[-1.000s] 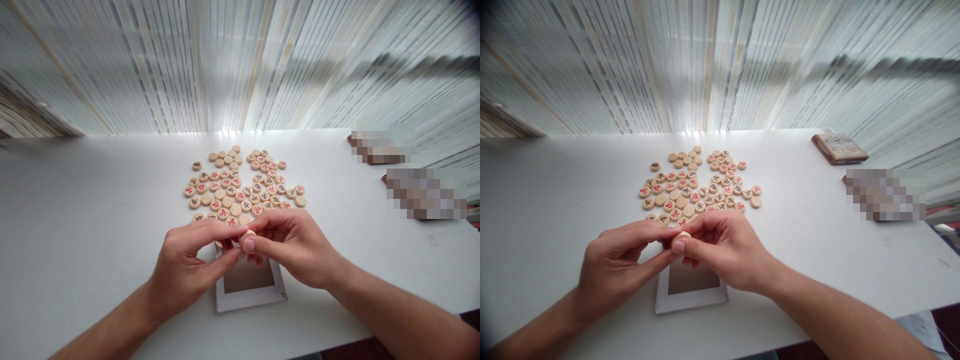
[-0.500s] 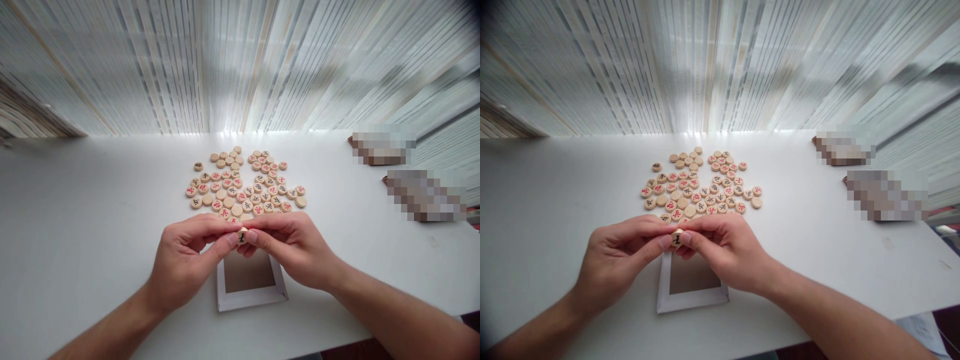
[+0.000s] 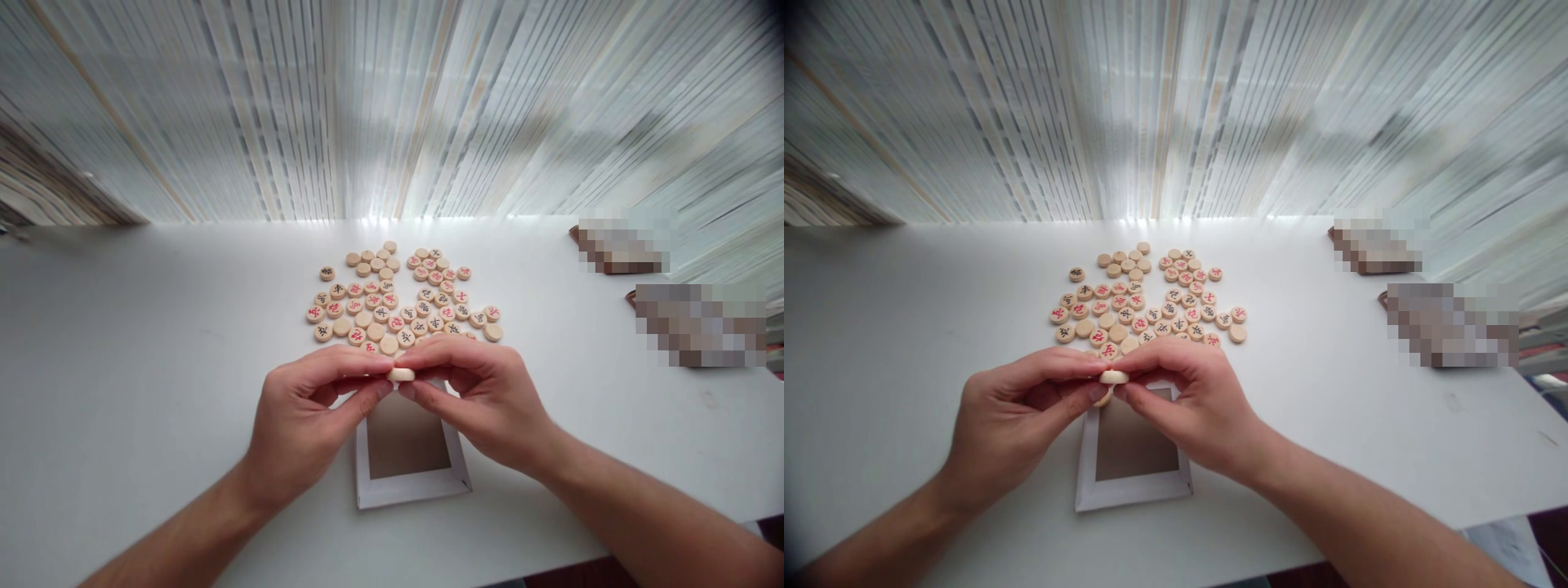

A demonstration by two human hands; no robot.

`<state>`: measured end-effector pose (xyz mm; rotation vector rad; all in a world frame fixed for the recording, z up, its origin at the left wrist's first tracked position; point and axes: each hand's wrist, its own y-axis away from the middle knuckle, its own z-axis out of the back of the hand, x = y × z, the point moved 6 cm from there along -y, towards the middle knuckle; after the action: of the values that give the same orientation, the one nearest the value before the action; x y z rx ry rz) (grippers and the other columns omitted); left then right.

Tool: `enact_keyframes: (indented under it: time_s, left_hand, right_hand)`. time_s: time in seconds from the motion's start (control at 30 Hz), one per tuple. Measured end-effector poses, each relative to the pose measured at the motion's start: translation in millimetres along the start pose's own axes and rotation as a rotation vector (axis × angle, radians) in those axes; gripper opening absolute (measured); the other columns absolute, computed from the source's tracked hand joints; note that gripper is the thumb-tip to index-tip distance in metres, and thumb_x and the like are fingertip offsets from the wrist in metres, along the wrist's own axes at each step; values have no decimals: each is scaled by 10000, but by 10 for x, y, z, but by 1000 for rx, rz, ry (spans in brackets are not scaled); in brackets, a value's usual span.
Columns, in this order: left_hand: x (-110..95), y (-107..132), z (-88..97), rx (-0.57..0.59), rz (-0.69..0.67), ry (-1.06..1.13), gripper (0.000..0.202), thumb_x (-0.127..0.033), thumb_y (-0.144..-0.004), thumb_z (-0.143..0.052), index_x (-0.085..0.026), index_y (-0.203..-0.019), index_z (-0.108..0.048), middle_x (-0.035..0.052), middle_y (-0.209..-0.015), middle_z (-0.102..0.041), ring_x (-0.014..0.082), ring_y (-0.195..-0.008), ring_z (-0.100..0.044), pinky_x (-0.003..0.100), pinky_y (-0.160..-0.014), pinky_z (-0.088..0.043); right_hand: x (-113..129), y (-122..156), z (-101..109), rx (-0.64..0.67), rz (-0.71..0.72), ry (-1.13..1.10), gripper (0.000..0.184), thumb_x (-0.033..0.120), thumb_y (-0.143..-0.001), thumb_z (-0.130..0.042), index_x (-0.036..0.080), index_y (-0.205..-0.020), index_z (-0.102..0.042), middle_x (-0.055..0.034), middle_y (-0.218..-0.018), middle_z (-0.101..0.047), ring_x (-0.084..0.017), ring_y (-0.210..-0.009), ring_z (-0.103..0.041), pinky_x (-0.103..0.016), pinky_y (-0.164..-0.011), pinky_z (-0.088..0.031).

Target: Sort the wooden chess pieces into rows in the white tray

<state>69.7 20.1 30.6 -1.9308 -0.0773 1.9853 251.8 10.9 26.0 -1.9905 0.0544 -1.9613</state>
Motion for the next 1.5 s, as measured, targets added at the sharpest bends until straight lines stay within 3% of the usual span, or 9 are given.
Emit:
enact_keyframes:
  time_s: [0.13,0.27,0.43,0.67,0.8,0.87,1.07,1.27,1.5]
  left_hand:
    - [16,0,9,-4,20,-3,237,-50,-848,-861,-238,-988,-890,12,-967,-863,144,-901,-824,163,-824,-684]
    - [53,6,23,-16,83,30,252,-75,-830,-888,-256,-1006,-894,-9,-951,-873,141,-856,-841,147,-798,-688]
    - [77,4,14,-19,132,101,277,-53,-804,-899,-252,-998,-901,-13,-902,-879,150,-777,-851,145,-753,-693]
    - [88,-4,8,-8,165,135,250,-69,-827,-890,-268,-978,-906,-20,-879,-878,137,-754,-842,130,-725,-681]
    - [111,19,-23,43,202,161,247,-104,-841,-898,-254,-1036,-897,4,-954,-885,167,-827,-858,174,-790,-699]
    - [115,31,-37,61,215,176,251,-114,-850,-894,-247,-1063,-892,13,-965,-886,176,-837,-860,194,-806,-706]
    - [93,2,-5,3,198,124,204,-160,-836,-906,-208,-1034,-895,48,-954,-884,195,-810,-853,192,-710,-700]
    - [109,-11,12,-29,199,139,180,-167,-807,-933,-203,-979,-896,34,-866,-876,175,-738,-840,176,-680,-687]
    - [70,1,0,0,167,120,72,-149,-861,-886,-200,-912,-895,19,-789,-858,132,-682,-812,137,-667,-668]
  right_hand:
    - [17,-4,16,-17,34,49,281,95,-887,-857,289,-1090,-877,-25,-987,-849,-156,-909,-783,-247,-813,-640]
    - [-56,3,-4,-22,-89,-159,388,69,-834,-898,323,-1125,-869,12,-990,-870,-123,-864,-819,-192,-812,-667]
    - [-118,-9,-35,9,-247,-315,240,157,-869,-905,262,-1084,-881,2,-774,-847,-108,-668,-793,-171,-667,-672]
    - [-218,2,-66,62,-443,-450,265,242,-819,-965,204,-1068,-886,-63,-846,-867,-135,-676,-811,-183,-647,-677]
    - [-261,23,-58,37,-519,-457,355,244,-701,-1035,179,-1018,-889,-68,-787,-854,-170,-667,-818,-210,-625,-682]
    - [-255,23,-63,50,-522,-450,393,257,-696,-1039,181,-1051,-888,-67,-781,-850,-179,-691,-825,-226,-649,-691]
    - [-203,3,-80,100,-455,-452,266,372,-941,-865,181,-1125,-873,-90,-894,-864,-168,-766,-838,-237,-714,-700]
    - [-153,-12,-91,106,-374,-457,268,219,-876,-923,204,-1132,-848,-39,-851,-858,-144,-750,-823,-221,-718,-688]
    - [-111,-26,-71,61,-320,-312,211,344,-888,-909,158,-952,-832,-58,-811,-832,-151,-687,-786,-236,-648,-673]
